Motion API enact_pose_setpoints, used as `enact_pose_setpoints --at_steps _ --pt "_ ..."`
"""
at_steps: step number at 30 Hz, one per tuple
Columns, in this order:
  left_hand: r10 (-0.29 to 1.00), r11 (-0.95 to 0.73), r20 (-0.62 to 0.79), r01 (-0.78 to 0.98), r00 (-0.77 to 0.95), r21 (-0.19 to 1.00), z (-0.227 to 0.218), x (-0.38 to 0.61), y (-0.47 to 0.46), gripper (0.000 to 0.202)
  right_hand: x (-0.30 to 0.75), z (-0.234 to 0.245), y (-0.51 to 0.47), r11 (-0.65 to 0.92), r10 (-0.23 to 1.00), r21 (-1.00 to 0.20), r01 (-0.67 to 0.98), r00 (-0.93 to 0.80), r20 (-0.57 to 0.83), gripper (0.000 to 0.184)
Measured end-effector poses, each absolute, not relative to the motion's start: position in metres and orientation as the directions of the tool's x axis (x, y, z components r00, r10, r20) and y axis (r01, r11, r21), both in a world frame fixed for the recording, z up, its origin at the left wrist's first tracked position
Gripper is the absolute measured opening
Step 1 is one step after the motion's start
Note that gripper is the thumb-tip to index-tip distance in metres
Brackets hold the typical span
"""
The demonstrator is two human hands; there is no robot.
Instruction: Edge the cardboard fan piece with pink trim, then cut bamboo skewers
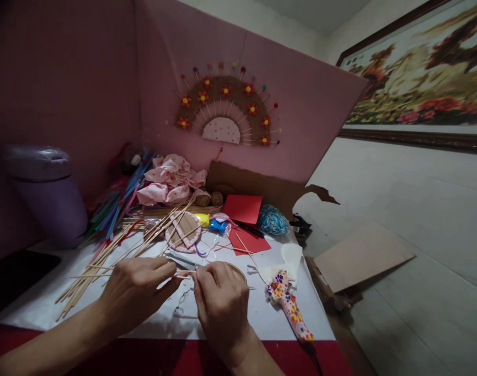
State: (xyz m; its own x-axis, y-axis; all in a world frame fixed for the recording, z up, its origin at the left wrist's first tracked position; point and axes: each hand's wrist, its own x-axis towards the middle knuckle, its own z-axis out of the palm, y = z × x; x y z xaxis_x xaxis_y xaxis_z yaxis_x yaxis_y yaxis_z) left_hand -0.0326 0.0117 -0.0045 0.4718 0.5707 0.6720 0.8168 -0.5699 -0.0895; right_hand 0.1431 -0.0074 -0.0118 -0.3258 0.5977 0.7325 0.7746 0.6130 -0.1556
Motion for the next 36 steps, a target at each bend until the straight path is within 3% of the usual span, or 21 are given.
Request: enact_pose_setpoints --at_steps 9,15,17,20,23,27,31,36 --pt "0.678 -0.536 0.575 0.843 0.458 -0.039 -0.006 -0.030 0.010 0.025 0.137 -0.015 -0.011 0.565 0.648 -0.145 0.812 -0.327 0.688 0.021" --pt "0.784 -0.483 0.470 0.874 0.406 0.052 -0.009 -0.026 0.008 0.025 0.128 -0.028 -0.010 0.454 0.647 0.002 0.891 -0.332 0.686 0.021" --pt "0.820 -0.456 0.437 0.883 0.369 0.109 -0.008 -0.027 0.010 0.023 0.129 -0.028 -0.007 0.445 0.668 -0.001 0.895 -0.331 0.666 0.022" --pt "0.841 -0.484 0.404 0.833 0.359 0.267 -0.002 -0.034 0.018 0.028 0.137 -0.018 -0.002 0.536 0.716 -0.160 0.829 -0.346 0.606 0.021" --pt "0.851 -0.525 0.331 0.687 0.408 0.503 0.009 -0.042 0.024 0.037 0.148 -0.003 -0.001 0.640 0.733 -0.358 0.680 -0.400 0.551 0.017" --pt "0.875 -0.378 0.161 0.437 0.456 0.816 0.019 -0.045 0.023 0.040 0.151 0.004 -0.006 0.636 0.764 -0.568 0.523 -0.317 0.562 0.017" --pt "0.906 -0.235 0.087 0.321 0.415 0.917 0.019 -0.043 0.022 0.042 0.149 -0.001 -0.006 0.581 0.793 -0.649 0.491 -0.162 0.588 0.016" --pt "0.936 -0.132 0.062 0.184 0.345 0.974 0.010 -0.046 0.034 0.036 0.156 -0.009 0.005 0.446 0.801 -0.668 0.596 0.067 0.595 0.015"
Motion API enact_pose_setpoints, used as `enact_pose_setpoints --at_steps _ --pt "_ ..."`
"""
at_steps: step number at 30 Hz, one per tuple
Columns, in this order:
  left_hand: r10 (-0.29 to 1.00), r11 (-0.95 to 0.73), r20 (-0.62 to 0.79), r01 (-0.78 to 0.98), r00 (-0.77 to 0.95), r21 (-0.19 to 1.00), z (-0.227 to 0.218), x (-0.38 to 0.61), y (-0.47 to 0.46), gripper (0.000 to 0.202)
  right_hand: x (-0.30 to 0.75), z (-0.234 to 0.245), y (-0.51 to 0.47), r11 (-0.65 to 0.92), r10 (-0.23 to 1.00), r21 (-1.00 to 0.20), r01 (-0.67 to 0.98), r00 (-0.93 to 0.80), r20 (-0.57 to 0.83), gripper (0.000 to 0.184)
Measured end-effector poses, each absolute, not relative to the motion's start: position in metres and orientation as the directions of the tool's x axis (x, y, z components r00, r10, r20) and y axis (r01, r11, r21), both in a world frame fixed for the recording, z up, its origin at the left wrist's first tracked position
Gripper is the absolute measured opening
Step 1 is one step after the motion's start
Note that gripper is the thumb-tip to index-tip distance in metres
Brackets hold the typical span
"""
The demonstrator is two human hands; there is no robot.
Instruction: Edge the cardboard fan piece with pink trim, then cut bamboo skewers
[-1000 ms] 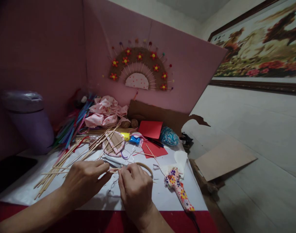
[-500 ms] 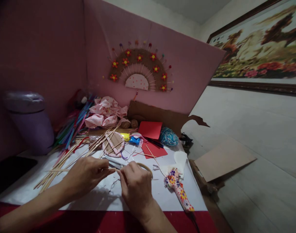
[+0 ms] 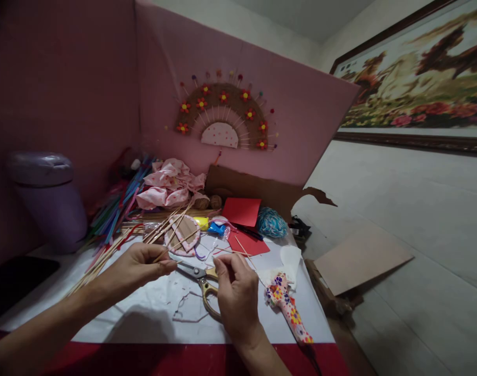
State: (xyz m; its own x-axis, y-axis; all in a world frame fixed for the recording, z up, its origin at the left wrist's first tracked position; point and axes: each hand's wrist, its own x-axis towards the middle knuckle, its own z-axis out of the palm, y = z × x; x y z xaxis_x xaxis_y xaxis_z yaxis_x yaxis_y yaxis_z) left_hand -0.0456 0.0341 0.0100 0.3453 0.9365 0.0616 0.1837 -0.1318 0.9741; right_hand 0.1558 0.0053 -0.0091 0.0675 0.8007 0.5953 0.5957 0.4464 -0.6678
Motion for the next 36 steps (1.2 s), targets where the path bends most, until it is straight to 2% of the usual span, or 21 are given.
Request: enact_pose_setpoints --at_steps 3,6,9,11,13,16,18,20,23,26,29,32,34,36 --pt "0.937 -0.049 -0.003 0.141 0.350 0.989 0.008 -0.046 0.037 0.034 0.159 -0.014 0.012 0.430 0.801 -0.600 0.675 0.021 0.598 0.014" --pt "0.929 0.007 -0.039 0.088 0.367 0.996 0.009 -0.043 0.034 0.036 0.163 -0.017 0.019 0.452 0.779 -0.427 0.783 -0.114 0.616 0.018" --pt "0.928 0.074 -0.047 -0.060 0.370 0.995 0.009 -0.041 0.032 0.043 0.170 -0.020 0.028 0.412 0.724 -0.244 0.878 -0.153 0.672 0.026" --pt "0.934 0.075 -0.004 -0.188 0.356 0.979 0.010 -0.042 0.033 0.039 0.174 -0.022 0.033 0.348 0.716 -0.192 0.918 -0.128 0.687 0.032" --pt "0.949 0.032 0.059 -0.280 0.310 0.960 0.012 -0.045 0.037 0.032 0.174 -0.026 0.036 0.311 0.732 -0.173 0.935 -0.119 0.671 0.033" --pt "0.969 -0.125 0.193 -0.369 0.152 0.921 0.017 -0.053 0.043 0.022 0.167 -0.031 0.034 0.343 0.742 -0.160 0.926 -0.162 0.650 0.029" --pt "0.954 -0.262 0.299 -0.396 0.033 0.880 0.019 -0.058 0.047 0.018 0.161 -0.034 0.030 0.389 0.729 -0.156 0.908 -0.200 0.655 0.024" --pt "0.928 -0.350 0.372 -0.382 -0.016 0.856 0.018 -0.060 0.049 0.016 0.157 -0.035 0.027 0.422 0.710 -0.153 0.893 -0.222 0.668 0.021" --pt "0.922 -0.352 0.378 -0.226 0.086 0.908 0.008 -0.058 0.052 0.017 0.155 -0.035 0.025 0.438 0.701 -0.154 0.886 -0.229 0.676 0.018" --pt "0.922 -0.361 0.344 0.071 0.174 0.930 -0.005 -0.054 0.054 0.025 0.157 -0.036 0.026 0.437 0.708 -0.166 0.884 -0.224 0.670 0.016" --pt "0.920 -0.390 0.359 0.315 0.156 0.865 -0.009 -0.052 0.056 0.029 0.159 -0.037 0.026 0.449 0.704 -0.176 0.876 -0.225 0.674 0.015" --pt "0.926 -0.372 0.355 0.473 0.129 0.799 0.001 -0.060 0.057 0.031 0.159 -0.038 0.026 0.461 0.695 -0.183 0.868 -0.225 0.683 0.014" --pt "0.939 -0.311 0.341 0.565 0.056 0.764 0.013 -0.073 0.061 0.032 0.159 -0.038 0.025 0.463 0.692 -0.186 0.867 -0.223 0.686 0.013" --pt "0.952 -0.164 0.303 0.743 -0.054 0.649 0.025 -0.092 0.066 0.032 0.159 -0.038 0.025 0.464 0.692 -0.190 0.865 -0.221 0.687 0.013"
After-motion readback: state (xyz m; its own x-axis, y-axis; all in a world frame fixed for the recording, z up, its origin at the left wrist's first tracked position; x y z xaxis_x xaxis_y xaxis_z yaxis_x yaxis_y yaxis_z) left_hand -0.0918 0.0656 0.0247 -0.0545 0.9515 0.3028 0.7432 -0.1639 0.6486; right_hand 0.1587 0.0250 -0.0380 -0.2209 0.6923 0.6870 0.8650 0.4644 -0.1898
